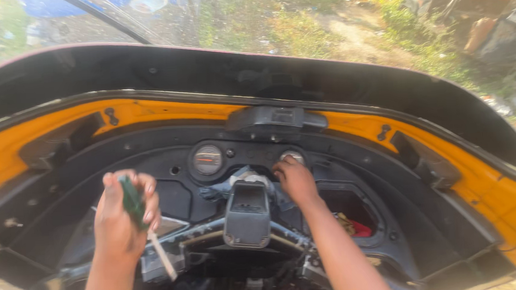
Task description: The person uses a screwdriver to tighten and loosen screws on the dashboard and instrument cluster of a vehicle, handling small wires and plastic components by hand.
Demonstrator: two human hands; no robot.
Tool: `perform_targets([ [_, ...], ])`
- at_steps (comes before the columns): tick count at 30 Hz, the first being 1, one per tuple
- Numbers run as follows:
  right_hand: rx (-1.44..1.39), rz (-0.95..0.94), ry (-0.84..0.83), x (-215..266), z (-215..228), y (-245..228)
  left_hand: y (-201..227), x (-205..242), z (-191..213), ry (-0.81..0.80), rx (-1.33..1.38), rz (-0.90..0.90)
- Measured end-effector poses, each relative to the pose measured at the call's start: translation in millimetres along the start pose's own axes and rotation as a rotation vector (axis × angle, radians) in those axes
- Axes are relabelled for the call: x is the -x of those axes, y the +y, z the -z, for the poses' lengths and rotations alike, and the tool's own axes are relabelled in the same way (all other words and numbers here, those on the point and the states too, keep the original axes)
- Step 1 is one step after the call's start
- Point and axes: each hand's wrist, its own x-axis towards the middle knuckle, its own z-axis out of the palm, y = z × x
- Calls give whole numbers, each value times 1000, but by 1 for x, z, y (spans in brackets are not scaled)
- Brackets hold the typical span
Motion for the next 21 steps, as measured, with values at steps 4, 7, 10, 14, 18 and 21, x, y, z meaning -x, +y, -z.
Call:
perform_targets([
  [4,80,82,-56,-4,-13,5,17,31,66,105,-136,70],
  [7,175,109,-87,-11,-11,9,9,41,96,137,-108,132],
  [10,231,140,-118,-9,-12,5,3,40,110,128,-39,137],
  [14,234,185,-112,-8,-15,5,0,38,115,137,37,116],
  [18,199,247,-95,-8,-12,5,3,39,112,152,31,137],
  [21,219,211,-149,-7,-8,-3,3,40,108,164,-9,139],
])
